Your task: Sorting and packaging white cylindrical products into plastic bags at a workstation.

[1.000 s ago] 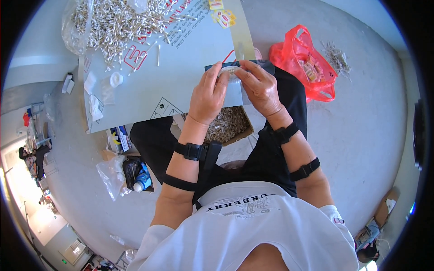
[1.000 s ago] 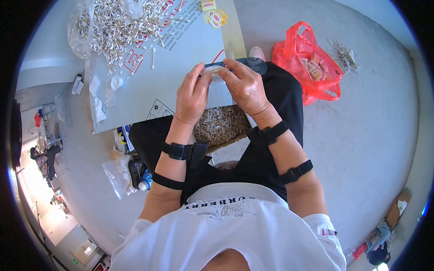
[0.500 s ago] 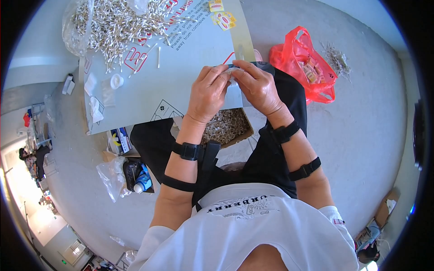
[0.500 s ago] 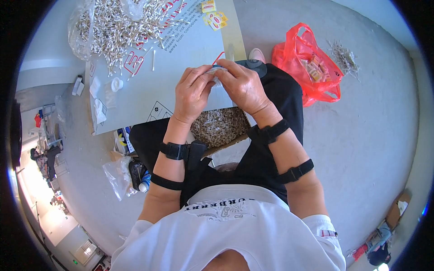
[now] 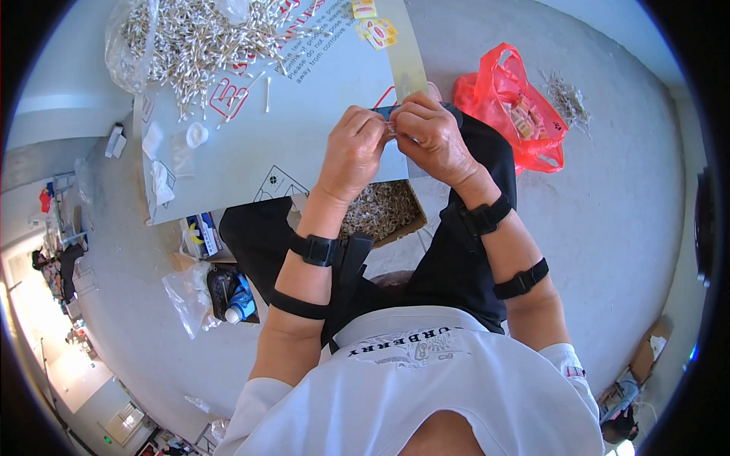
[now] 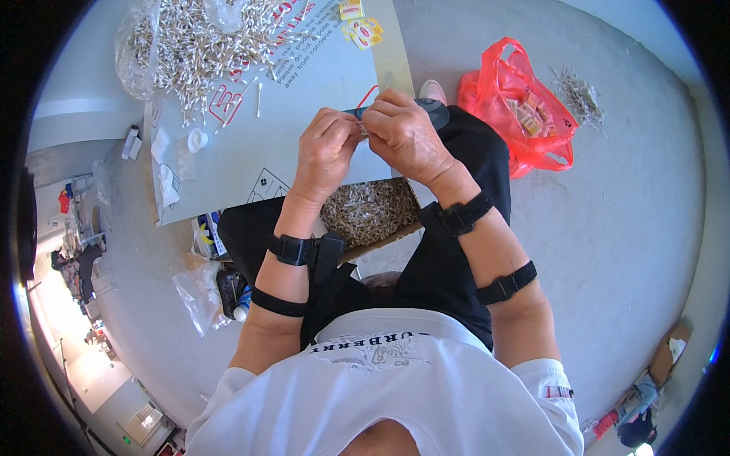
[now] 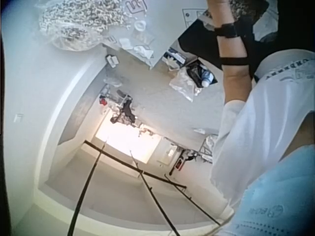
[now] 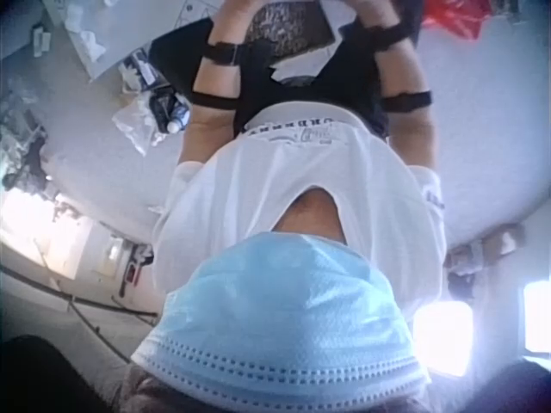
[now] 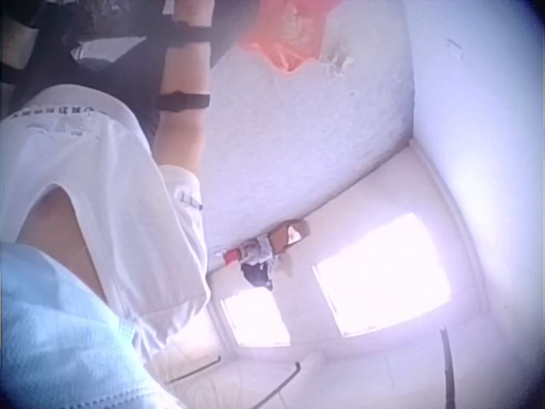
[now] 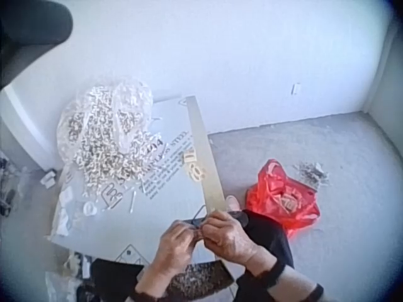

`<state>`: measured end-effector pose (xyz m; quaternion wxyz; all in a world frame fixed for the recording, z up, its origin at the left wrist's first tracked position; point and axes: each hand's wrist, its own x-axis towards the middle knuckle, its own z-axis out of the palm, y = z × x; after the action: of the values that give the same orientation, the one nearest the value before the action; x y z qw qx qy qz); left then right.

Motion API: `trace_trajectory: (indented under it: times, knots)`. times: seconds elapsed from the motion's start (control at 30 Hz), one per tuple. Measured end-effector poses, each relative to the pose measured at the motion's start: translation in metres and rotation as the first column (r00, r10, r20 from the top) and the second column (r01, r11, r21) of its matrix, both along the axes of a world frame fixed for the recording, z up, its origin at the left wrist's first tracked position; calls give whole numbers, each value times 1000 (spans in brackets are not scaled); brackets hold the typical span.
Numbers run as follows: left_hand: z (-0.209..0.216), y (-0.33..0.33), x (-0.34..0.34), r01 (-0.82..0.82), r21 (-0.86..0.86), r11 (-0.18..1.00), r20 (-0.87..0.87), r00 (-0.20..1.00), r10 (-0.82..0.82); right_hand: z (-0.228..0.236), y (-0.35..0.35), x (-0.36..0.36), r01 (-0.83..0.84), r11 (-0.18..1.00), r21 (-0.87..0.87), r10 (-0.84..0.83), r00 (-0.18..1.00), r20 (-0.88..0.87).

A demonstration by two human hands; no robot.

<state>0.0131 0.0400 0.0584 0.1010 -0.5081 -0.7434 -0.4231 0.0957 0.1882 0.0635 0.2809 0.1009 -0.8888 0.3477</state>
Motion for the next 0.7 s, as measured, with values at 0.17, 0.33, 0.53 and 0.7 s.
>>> trace_trajectory:
  times: [0.17, 0.33, 0.53, 0.7]
  knots:
    - [4, -7, -1, -4, -13, 1000, -60, 998, 3, 1, 4, 4, 6, 1000, -9, -6, 1000, -22]
    - [3, -9, 2, -5, -16, 1000, 7, 1000, 5, 0, 6, 13, 23, 1000, -19, -22, 998, 56]
    - [5, -9, -4, 29, -63, 998, 82, 996, -23, 2, 7, 18, 97, 955, -279, -39, 977, 208]
    - [6, -7, -2, 33, -76, 997, 131, 991, -23, -1, 13, 20, 216, 915, -342, -114, 949, 295]
